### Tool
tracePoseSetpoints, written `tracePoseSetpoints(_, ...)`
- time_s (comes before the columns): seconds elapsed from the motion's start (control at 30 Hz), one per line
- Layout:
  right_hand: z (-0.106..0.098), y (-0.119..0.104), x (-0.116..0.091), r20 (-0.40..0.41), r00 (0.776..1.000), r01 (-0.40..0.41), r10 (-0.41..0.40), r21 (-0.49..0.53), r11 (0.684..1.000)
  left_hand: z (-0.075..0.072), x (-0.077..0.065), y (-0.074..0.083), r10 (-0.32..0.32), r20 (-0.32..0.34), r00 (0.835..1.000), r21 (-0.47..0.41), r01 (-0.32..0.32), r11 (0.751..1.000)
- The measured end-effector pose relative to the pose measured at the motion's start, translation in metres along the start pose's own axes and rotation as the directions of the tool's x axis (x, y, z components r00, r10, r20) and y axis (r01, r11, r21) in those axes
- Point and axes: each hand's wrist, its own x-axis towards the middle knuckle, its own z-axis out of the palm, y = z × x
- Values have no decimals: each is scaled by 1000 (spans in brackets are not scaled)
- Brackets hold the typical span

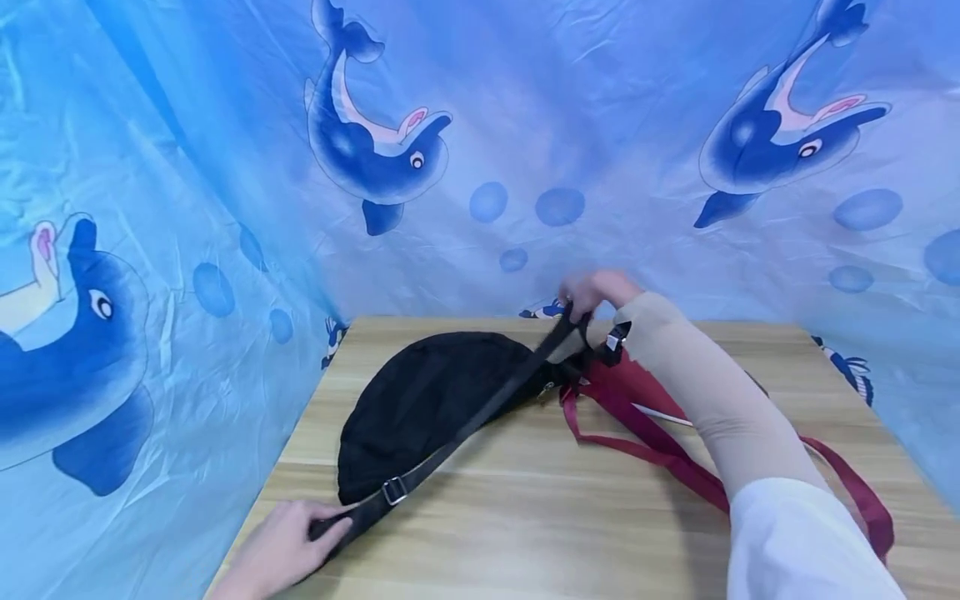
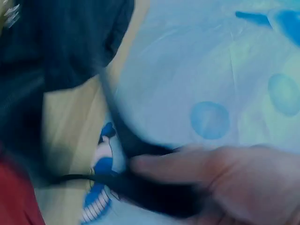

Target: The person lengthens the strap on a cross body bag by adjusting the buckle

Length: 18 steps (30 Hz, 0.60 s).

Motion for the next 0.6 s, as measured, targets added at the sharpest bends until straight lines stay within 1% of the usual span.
tracePoseSetpoints(0.03,1,1,7,-121,991,55,-52,23,998,7,1,4,-50,12,999,38,49,998)
tracePoseSetpoints(0.07,2,2,14,-242,966,108,-87,76,991,12,2,8,-111,32,993,60,109,992)
tracePoseSetpoints(0.1,3,3,19,-356,929,160,-103,134,978,18,3,10,-163,29,986,79,160,984)
tracePoseSetpoints(0.13,4,2,24,-442,891,214,-101,215,953,22,4,12,-198,11,980,96,196,976)
tracePoseSetpoints(0.17,6,1,29,-520,851,248,-76,270,930,25,5,13,-221,-5,975,97,220,971)
tracePoseSetpoints(0.2,8,0,34,-577,816,253,-40,294,922,27,6,13,-227,-25,974,100,228,968)
tracePoseSetpoints(0.23,12,0,37,-611,791,246,3,323,914,29,9,14,-223,-45,974,99,227,969)
tracePoseSetpoints(0.27,16,0,40,-627,778,224,39,336,915,32,12,15,-214,-67,975,101,220,970)
tracePoseSetpoints(0.3,23,1,43,-635,770,196,61,327,924,34,15,16,-194,-92,977,113,204,972)
tracePoseSetpoints(0.37,42,3,42,-635,769,134,71,268,954,38,19,17,-150,-128,980,131,167,977)
tracePoseSetpoints(0.4,52,5,36,-621,782,120,52,232,965,39,20,18,-116,-144,983,151,138,979)
tracePoseSetpoints(0.43,63,6,26,-607,794,133,20,206,970,40,21,18,-87,-160,983,173,115,978)
tracePoseSetpoints(0.47,69,7,12,-581,814,140,-22,158,977,40,23,19,-66,-171,983,188,99,977)
tracePoseSetpoints(0.5,74,9,-7,-551,831,165,-78,110,980,39,25,20,-55,-173,983,203,91,975)
tracePoseSetpoints(0.53,77,10,-30,-510,849,197,-142,57,979,37,27,22,-46,-175,983,217,84,973)
tracePoseSetpoints(0.6,80,13,-85,-369,900,238,-231,-27,971,31,32,30,-26,-185,982,245,72,967)
